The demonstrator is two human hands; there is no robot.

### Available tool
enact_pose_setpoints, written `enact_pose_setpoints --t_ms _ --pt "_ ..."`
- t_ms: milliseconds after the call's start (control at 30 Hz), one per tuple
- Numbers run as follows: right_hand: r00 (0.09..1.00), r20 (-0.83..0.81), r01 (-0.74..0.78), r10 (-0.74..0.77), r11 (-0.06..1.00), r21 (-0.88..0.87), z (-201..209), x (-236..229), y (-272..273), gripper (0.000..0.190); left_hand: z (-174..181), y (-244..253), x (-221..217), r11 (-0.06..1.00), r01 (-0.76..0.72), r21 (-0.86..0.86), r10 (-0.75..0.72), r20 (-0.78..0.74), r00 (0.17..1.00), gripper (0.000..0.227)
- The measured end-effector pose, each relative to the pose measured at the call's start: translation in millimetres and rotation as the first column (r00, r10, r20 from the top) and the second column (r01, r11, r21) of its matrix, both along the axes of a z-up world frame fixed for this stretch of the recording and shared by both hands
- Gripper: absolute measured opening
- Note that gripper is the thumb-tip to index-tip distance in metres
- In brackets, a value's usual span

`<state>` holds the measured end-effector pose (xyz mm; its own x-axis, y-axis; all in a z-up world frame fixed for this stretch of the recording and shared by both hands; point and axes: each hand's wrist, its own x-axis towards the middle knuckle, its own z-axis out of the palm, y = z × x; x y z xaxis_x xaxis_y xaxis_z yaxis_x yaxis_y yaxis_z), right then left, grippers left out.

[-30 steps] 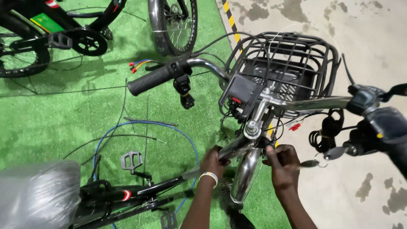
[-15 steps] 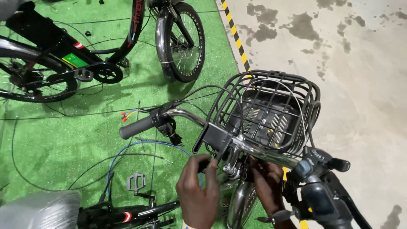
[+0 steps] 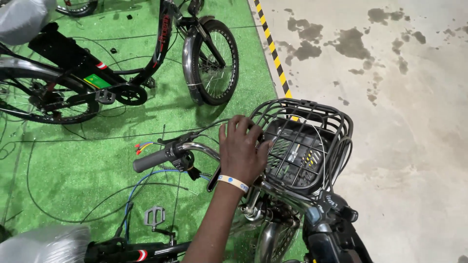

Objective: The person works on an electric bicycle in a workshop, handling wires near the handlebars and front basket. They route a cable along the frame and connect it to the battery area, then adjust components near the seat.

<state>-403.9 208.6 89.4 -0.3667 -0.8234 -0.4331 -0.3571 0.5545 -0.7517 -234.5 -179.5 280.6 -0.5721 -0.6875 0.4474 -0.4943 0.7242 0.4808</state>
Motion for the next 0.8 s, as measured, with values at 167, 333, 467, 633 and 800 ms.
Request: enact_pose_setpoints --t_ms 167,333,467,633,800 --pt "0.976 0.061 0.212 -0.209 0.976 -0.053 220 7 -128 0.030 3 11 6 0.999 0.054 -0.002 -0.054 0.009 0.998 0.019" --pt "0.925 0.032 0.356 -0.380 0.831 -0.428 282 12 -184 0.022 -5 18 1 0.970 0.239 -0.034 -0.237 0.061 0.970 0.016" --pt "0.916 -0.322 -0.019 -0.237 0.779 -0.626 326 26 -242 0.043 -68 7 3 0.880 0.455 0.137 -0.459 -0.001 0.889 0.028" --pt "0.876 -0.475 -0.215 -0.087 0.810 -0.546 298 11 -275 0.024 -34 13 10 0.899 0.399 0.182 -0.402 -0.022 0.915 0.027" --pt "0.693 -0.718 -0.352 -0.063 0.840 -0.413 288 -4 -283 0.022 -32 16 15 0.911 0.348 0.219 -0.333 -0.105 0.937 0.028"
